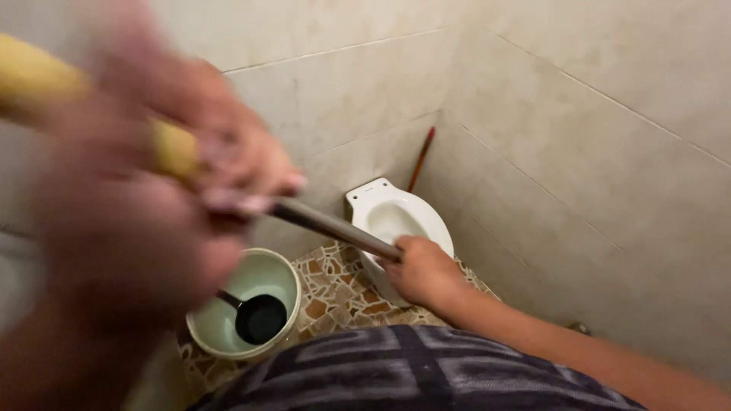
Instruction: The person repeatedly attempts to connect a yellow mop head to a metal pole in a bathroom. They align the parts and twist them together, then separate them and try again multiple times. The person also briefly picks up a green-handled brush from the floor and places it back down.
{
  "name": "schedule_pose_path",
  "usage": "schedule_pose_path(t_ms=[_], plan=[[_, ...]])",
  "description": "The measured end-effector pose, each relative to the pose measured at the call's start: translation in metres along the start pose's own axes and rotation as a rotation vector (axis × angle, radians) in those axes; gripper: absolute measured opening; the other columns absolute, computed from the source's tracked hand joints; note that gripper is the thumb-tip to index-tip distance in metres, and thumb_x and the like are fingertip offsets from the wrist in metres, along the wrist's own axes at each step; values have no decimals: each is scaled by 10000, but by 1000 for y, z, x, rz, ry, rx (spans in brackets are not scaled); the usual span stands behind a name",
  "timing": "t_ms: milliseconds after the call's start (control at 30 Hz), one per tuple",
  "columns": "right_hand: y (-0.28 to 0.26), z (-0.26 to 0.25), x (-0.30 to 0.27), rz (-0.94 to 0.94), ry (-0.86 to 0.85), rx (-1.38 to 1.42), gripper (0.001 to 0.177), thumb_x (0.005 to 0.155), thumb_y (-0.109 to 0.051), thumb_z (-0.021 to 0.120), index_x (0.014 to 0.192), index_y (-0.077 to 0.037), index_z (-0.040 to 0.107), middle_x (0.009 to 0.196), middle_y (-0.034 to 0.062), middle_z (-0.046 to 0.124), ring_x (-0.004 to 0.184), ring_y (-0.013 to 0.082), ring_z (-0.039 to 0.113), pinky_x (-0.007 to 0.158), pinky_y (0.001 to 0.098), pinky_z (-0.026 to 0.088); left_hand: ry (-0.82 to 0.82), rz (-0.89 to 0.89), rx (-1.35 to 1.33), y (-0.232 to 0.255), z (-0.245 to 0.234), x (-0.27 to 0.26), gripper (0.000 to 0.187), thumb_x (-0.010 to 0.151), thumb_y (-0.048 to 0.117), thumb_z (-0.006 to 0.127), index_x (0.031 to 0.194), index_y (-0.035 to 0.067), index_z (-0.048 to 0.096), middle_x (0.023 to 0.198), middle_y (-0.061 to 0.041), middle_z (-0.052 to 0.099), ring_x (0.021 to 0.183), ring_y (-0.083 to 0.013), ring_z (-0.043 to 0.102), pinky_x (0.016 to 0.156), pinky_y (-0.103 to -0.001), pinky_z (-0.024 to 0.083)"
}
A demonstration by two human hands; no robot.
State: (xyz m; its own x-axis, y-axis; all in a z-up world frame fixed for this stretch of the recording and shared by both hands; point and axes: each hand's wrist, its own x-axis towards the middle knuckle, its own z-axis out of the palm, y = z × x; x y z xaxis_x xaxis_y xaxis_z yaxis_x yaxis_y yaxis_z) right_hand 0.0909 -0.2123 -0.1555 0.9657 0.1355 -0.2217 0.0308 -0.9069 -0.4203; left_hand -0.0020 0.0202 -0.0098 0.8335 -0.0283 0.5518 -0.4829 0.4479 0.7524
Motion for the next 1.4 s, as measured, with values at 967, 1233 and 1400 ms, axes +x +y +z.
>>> schedule_pose_path(t_ms=[967,1233,1400], plan=[[43,23,45,-305,85,53,201,934,-286,634,978,-90,629,1032,201,669,976,423,639,846,504,505,-119,-122,107,-18,10,-8,652,1093,639,451,745,89,411,547,-10,369,534,-180,362,727,-395,394],[46,21,13,-381,155,78,145,879,-208,648,952,-86,615,1017,202,660,967,434,625,810,525,485,-251,-151,86,14,30,-5,617,1010,667,513,802,93,421,581,-4,393,622,-172,395,782,-393,425],[71,28,24,-217,214,129,191,926,-255,652,909,-69,616,964,208,672,899,427,650,780,498,507,-326,-198,186,-3,47,2,687,907,741,543,726,101,368,612,-15,386,606,-187,384,733,-379,425]])
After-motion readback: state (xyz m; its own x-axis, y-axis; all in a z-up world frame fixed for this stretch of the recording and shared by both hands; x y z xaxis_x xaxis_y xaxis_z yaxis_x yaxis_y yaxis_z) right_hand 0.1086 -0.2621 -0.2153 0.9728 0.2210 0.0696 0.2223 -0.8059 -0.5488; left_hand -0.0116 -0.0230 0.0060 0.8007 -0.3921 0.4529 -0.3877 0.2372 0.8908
